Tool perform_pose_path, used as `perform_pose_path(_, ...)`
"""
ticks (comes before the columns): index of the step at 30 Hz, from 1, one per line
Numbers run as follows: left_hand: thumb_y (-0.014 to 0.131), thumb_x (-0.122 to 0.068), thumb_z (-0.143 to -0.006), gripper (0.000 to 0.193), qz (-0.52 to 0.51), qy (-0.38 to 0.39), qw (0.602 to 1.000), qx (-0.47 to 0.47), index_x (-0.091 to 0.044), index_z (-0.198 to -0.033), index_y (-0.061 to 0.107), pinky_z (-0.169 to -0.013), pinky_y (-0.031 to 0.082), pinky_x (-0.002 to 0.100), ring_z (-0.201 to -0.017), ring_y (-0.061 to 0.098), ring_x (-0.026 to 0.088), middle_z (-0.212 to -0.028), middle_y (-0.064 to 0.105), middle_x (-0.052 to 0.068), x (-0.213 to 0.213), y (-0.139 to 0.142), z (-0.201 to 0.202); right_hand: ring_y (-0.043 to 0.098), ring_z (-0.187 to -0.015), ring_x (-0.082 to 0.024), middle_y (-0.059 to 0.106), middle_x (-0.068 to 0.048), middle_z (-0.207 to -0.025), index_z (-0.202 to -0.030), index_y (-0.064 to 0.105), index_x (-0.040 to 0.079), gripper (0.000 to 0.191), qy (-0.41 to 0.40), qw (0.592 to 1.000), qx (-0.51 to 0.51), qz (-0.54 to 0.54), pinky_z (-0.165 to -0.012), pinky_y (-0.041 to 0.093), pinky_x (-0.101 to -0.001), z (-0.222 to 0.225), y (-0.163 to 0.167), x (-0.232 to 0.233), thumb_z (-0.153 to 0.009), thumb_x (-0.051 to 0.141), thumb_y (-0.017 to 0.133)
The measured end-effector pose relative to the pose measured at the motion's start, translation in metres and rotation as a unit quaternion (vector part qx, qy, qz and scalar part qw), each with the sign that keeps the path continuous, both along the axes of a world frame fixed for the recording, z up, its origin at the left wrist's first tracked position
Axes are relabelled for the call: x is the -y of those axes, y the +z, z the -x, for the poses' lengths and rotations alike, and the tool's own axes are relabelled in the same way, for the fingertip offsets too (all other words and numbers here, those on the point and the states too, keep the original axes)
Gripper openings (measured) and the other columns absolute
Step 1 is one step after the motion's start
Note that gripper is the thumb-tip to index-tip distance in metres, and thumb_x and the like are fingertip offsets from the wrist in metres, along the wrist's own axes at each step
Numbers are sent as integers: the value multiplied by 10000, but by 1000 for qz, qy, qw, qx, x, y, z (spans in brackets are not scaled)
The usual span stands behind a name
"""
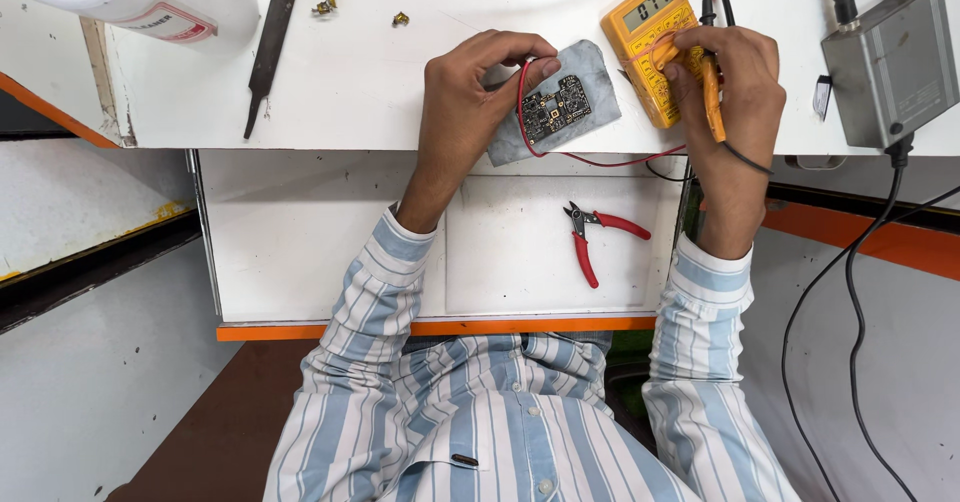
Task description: The person uses a multimeter to test points on a small circuit board placed on a cloth. They repeatedly touch the probes to different pads and components while observing the multimeter display. The person also briefly uses wire cutters to trim a wire.
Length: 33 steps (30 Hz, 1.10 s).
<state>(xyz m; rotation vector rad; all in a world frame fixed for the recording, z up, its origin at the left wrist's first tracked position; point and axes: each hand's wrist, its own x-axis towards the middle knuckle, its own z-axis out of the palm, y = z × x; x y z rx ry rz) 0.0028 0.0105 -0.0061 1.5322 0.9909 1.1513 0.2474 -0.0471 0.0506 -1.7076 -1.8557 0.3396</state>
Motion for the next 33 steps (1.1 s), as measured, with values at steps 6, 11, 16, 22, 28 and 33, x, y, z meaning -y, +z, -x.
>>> perform_pose_path(6, 781, -188, -950, 132, 7, 0, 1000, -17, -95, -1043, 783, -664, 620, 225, -802, 754, 92, -951, 780, 28, 1, -5, -1, 704, -1153, -188, 613, -95, -1242, -1249, 628, 57, 257, -60, 995, -68, 44, -989, 618, -333, -8, -21, -3, -1054, 60, 795)
perform_pose_path(11, 774, -203, -954, 141, -3, -1, 1000, -22, -100, -1050, 777, -680, 634, 230, -817, 758, 90, -954, 777, 28, 1, -7, -2, 665, -1231, -194, 624, -81, -1267, -1224, 583, 45, 260, -24, 998, -50, -8, -1072, 609, -351, -14, -38, 0, -1065, 52, 789)
perform_pose_path(16, 771, -207, -952, 141, -5, -1, 1000, -27, -108, -1051, 776, -667, 636, 226, -811, 759, 89, -951, 776, 26, 1, -9, -2, 649, -1142, -178, 613, -77, -1200, -1223, 590, 59, 277, -43, 998, -30, -21, -967, 602, -324, -14, -48, -4, -1058, 97, 808)
perform_pose_path(22, 778, -202, -950, 135, -12, 1, 999, -34, -110, -1048, 778, -660, 628, 222, -807, 758, 92, -949, 778, 26, 2, -12, -2, 636, -1089, -151, 605, -61, -1152, -1165, 593, 54, 277, -72, 995, -57, -25, -954, 596, -320, -9, -52, -4, -1085, 135, 847)
perform_pose_path(28, 774, -213, -951, 144, -17, 3, 999, -38, -108, -1049, 775, -679, 642, 232, -819, 765, 103, -956, 778, 31, 1, -15, -3, 649, -1082, -145, 605, -56, -1142, -1179, 598, 58, 290, -82, 993, -79, -33, -941, 598, -315, -8, -55, -6, -1047, 130, 846)
perform_pose_path(33, 766, -219, -958, 154, -15, 3, 999, -32, -102, -1058, 767, -703, 610, 244, -833, 766, 98, -966, 774, 33, 1, -13, -3, 638, -1065, -150, 611, -55, -1124, -1194, 611, 66, 339, -87, 993, -73, -34, -914, 595, -306, -9, -56, -5, -1039, 147, 902)
